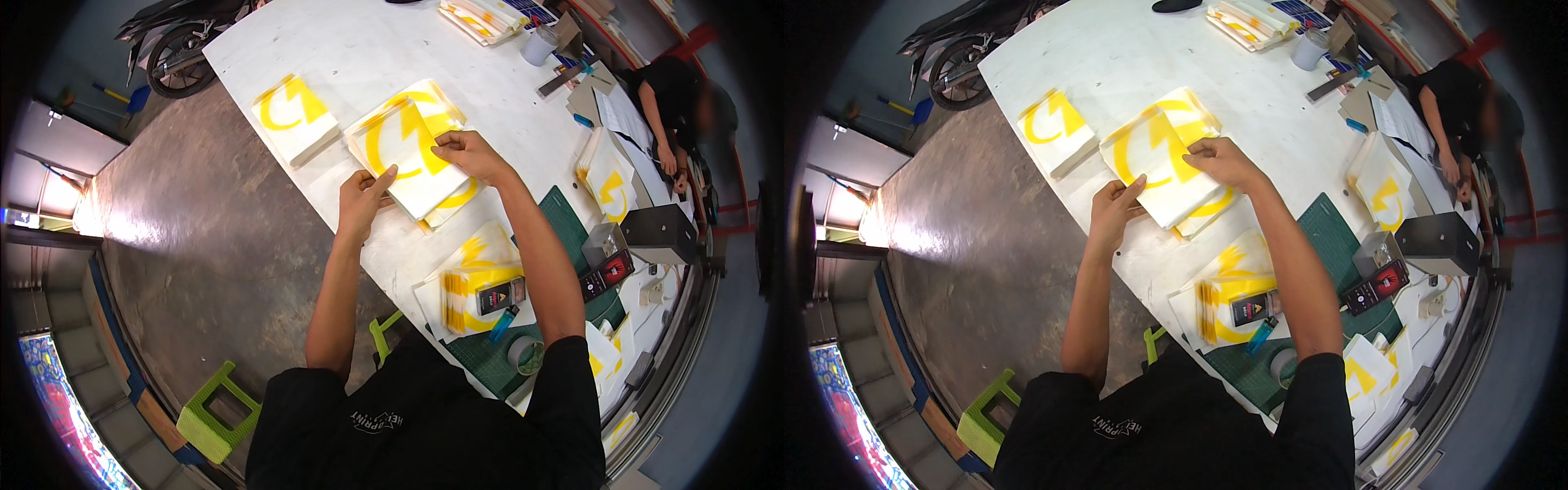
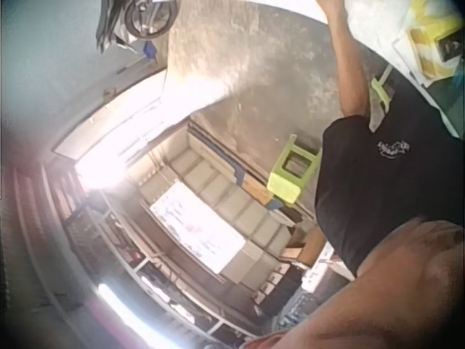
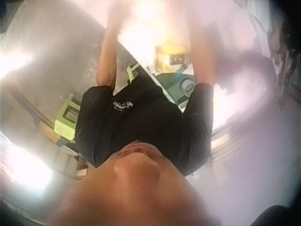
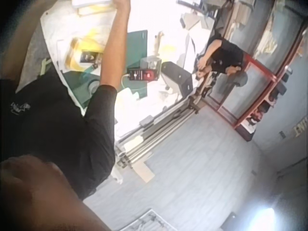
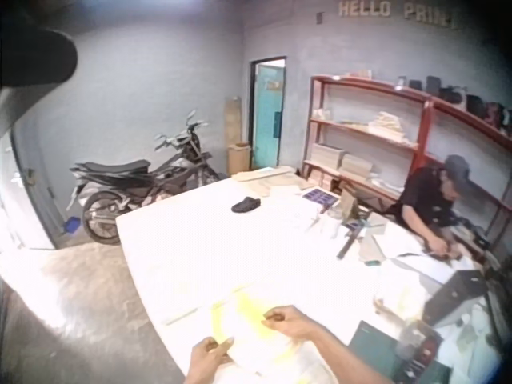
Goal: The person stacks white sheets with yellow graphics on a table, then places a clear plastic sheet over a graphic and rubs it with a squeegee tool to adhere it. The person repeats this process for multiple sheets, organizing them into piles.
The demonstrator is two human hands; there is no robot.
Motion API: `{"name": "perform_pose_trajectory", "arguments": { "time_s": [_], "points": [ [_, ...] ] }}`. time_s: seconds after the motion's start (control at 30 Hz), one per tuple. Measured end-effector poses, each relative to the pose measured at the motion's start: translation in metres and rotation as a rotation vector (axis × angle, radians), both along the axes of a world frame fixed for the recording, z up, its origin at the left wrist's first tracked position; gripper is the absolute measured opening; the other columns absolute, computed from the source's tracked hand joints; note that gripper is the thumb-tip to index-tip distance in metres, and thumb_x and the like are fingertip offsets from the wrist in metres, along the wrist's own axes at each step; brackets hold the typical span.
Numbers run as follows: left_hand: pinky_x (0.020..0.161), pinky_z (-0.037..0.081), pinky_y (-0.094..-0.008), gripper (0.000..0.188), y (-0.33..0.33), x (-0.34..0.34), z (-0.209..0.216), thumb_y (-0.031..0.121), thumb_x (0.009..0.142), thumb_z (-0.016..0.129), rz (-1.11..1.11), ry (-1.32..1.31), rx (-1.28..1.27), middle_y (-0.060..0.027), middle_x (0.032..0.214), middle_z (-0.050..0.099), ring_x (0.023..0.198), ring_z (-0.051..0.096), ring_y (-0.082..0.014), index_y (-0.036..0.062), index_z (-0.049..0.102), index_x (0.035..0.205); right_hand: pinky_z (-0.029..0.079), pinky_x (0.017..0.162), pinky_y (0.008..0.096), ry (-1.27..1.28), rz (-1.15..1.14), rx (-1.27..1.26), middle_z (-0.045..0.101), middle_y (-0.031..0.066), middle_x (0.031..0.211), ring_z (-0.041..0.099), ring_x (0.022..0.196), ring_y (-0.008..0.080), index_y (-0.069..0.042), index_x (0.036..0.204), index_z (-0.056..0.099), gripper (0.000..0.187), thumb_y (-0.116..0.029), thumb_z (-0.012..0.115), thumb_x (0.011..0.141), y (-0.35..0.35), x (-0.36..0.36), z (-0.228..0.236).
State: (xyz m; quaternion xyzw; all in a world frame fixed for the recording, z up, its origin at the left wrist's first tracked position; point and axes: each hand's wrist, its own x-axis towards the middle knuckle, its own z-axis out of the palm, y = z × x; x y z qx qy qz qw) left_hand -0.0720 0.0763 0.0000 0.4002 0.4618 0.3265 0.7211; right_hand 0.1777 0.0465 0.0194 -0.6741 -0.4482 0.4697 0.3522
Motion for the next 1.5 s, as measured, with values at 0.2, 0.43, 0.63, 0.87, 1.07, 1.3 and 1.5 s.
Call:
{"name": "perform_pose_trajectory", "arguments": {
  "time_s": [0.2,0.43,0.63,0.87,1.07,1.3,1.5],
  "points": [
    [0.079,0.061,-0.0357,0.045,0.0,-0.001,-0.008,0.026,0.094,0.077,-0.016,0.031,0.008,-0.0176,0.105,0.069,0.09,0.072,-0.0241,-0.0103,0.059,0.115,0.053,0.086,0.0292,-0.049,-0.009,0.004,0.073,0.012,0.107,0.067,0.095,0.0154,0.006,0.122,0.068,0.04,-0.023,0.073,0.095,0.0,-0.001,-0.006],
    [0.075,0.062,-0.0323,0.059,-0.001,0.001,-0.006,0.028,0.089,0.083,0.036,-0.017,-0.013,-0.0154,0.1,0.067,0.084,0.071,-0.0206,-0.0109,0.053,0.121,0.053,0.085,0.028,-0.032,-0.046,-0.008,0.073,0.0101,0.107,0.066,0.093,0.013,0.005,0.121,0.068,0.038,-0.023,0.072,0.096,-0.005,-0.006,-0.002],
    [0.078,0.063,-0.0352,0.069,-0.002,0.0,-0.003,0.033,0.087,0.084,0.044,-0.012,-0.013,-0.0189,0.109,0.063,0.09,0.072,-0.0249,-0.0132,0.05,0.125,0.053,0.086,0.0268,-0.013,-0.103,0.029,0.073,0.0081,0.108,0.066,0.095,0.0122,0.005,0.12,0.069,0.039,-0.026,0.071,0.096,-0.009,-0.009,-0.001],
    [0.076,0.065,-0.0366,0.071,-0.006,0.001,0.002,0.035,0.086,0.085,0.09,0.022,0.043,-0.0174,0.11,0.061,0.094,0.071,-0.0253,-0.0136,0.052,0.125,0.052,0.086,0.0266,0.045,-0.121,0.09,0.073,0.0066,0.106,0.065,0.093,0.0113,0.003,0.118,0.07,0.036,-0.025,0.073,0.096,-0.013,-0.009,-0.001],
    [0.075,0.065,-0.0377,0.07,-0.005,0.007,0.002,0.035,0.086,0.085,0.095,0.022,0.032,-0.0166,0.11,0.06,0.093,0.071,-0.0252,-0.0133,0.052,0.125,0.052,0.085,0.0263,0.074,-0.162,0.112,0.072,0.0066,0.105,0.065,0.093,0.0116,0.003,0.118,0.07,0.036,-0.024,0.073,0.096,-0.016,-0.007,-0.004],
    [0.074,0.065,-0.0373,0.072,-0.004,0.006,-0.001,0.036,0.085,0.086,0.092,0.022,0.037,-0.0178,0.111,0.06,0.094,0.071,-0.0262,-0.0135,0.052,0.124,0.053,0.084,0.0264,0.153,-0.17,0.103,0.073,0.007,0.102,0.065,0.093,0.0118,0.002,0.116,0.071,0.037,-0.029,0.072,0.097,-0.018,-0.008,0.012],
    [0.075,0.065,-0.0375,0.071,-0.006,0.009,0.004,0.036,0.085,0.086,0.094,0.052,0.047,-0.0186,0.112,0.06,0.094,0.072,-0.0266,-0.0137,0.053,0.124,0.052,0.082,0.0277,0.099,-0.383,0.34,0.074,0.0066,0.097,0.066,0.089,0.0125,0.001,0.105,0.073,0.038,-0.036,0.072,0.096,-0.021,0.025,0.013]
  ]
}}
